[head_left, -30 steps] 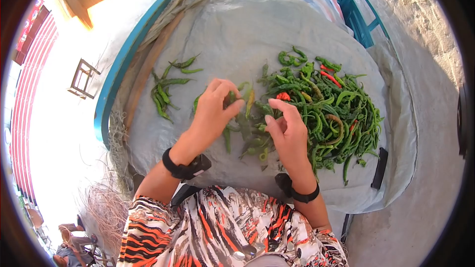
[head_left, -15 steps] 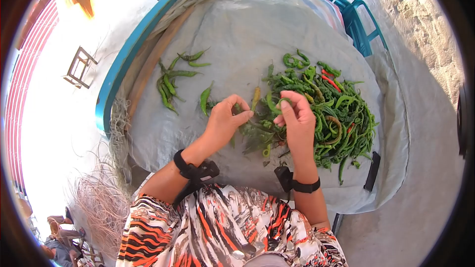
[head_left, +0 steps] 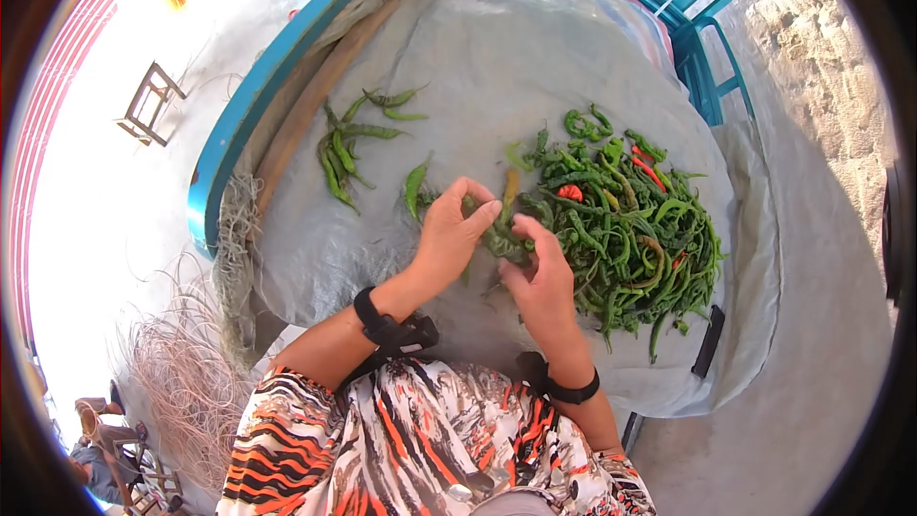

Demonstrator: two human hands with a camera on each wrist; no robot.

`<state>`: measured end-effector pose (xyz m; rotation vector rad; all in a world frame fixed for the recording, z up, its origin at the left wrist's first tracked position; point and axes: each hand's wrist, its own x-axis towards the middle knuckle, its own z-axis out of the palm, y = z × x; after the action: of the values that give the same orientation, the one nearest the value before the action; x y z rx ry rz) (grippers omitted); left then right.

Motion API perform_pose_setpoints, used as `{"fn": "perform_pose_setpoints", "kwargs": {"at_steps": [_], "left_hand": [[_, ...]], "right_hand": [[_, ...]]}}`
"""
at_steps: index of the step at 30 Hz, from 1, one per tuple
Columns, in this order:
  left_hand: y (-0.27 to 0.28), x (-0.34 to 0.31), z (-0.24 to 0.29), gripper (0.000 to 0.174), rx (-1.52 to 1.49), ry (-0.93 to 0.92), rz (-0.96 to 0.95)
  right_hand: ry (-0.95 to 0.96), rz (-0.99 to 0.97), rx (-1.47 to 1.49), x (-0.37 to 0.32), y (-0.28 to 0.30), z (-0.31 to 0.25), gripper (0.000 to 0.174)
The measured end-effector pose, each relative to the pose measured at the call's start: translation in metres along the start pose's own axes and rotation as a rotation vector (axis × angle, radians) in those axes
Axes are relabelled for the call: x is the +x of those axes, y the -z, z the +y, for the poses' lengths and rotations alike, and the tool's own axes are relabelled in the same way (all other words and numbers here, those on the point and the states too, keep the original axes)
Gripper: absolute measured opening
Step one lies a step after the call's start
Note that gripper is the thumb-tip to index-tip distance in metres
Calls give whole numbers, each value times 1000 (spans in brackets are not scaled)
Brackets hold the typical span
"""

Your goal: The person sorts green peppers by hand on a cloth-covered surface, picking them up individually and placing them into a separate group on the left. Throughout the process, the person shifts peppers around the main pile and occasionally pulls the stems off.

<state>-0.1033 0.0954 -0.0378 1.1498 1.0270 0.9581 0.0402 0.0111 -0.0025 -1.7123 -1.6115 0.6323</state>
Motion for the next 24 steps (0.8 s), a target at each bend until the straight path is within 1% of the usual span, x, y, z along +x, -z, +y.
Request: {"fn": "perform_pose_setpoints", "kwargs": {"at_steps": [2, 3, 5, 8, 11, 14, 15, 17, 18, 20, 21, 24], "left_hand": [[0, 0, -1, 17, -102, 9, 43], [0, 0, -1, 16, -153, 15, 66], [2, 0, 1, 14, -159, -7, 94], [4, -1, 0, 14, -125, -24, 93], [0, 1, -10, 13, -61, -82, 116], [-2, 4, -20, 13, -56, -116, 123], [-1, 3, -18, 13, -64, -116, 113], [-1, -2, -11, 13, -74, -35, 97], [-2, -4, -7, 13, -79, 2, 90], [-3, -6, -3, 13, -45, -5, 123], [-3, -7, -1, 13, -26, -10, 137], [-8, -15, 5, 15, 10, -34, 142]], "right_hand": [[-50, -6, 25, -3, -3, 13, 56], [-116, 30, 84, -3, -1, 8, 55], [-244, 103, 203, -4, 6, -8, 54], [-285, -30, 142, -2, 29, -8, 55], [-265, 3, 176, 0, 43, -9, 53], [-250, -107, 218, 5, 61, -11, 50], [-248, -117, 240, 7, 63, -11, 47], [-241, -137, 286, 12, 67, -11, 43], [-192, -229, 316, 12, 70, -12, 41], [-90, -406, 375, 14, 78, -17, 37], [-83, -451, 521, 14, 81, -23, 32], [-101, -365, 444, 17, 81, -27, 31]]}}
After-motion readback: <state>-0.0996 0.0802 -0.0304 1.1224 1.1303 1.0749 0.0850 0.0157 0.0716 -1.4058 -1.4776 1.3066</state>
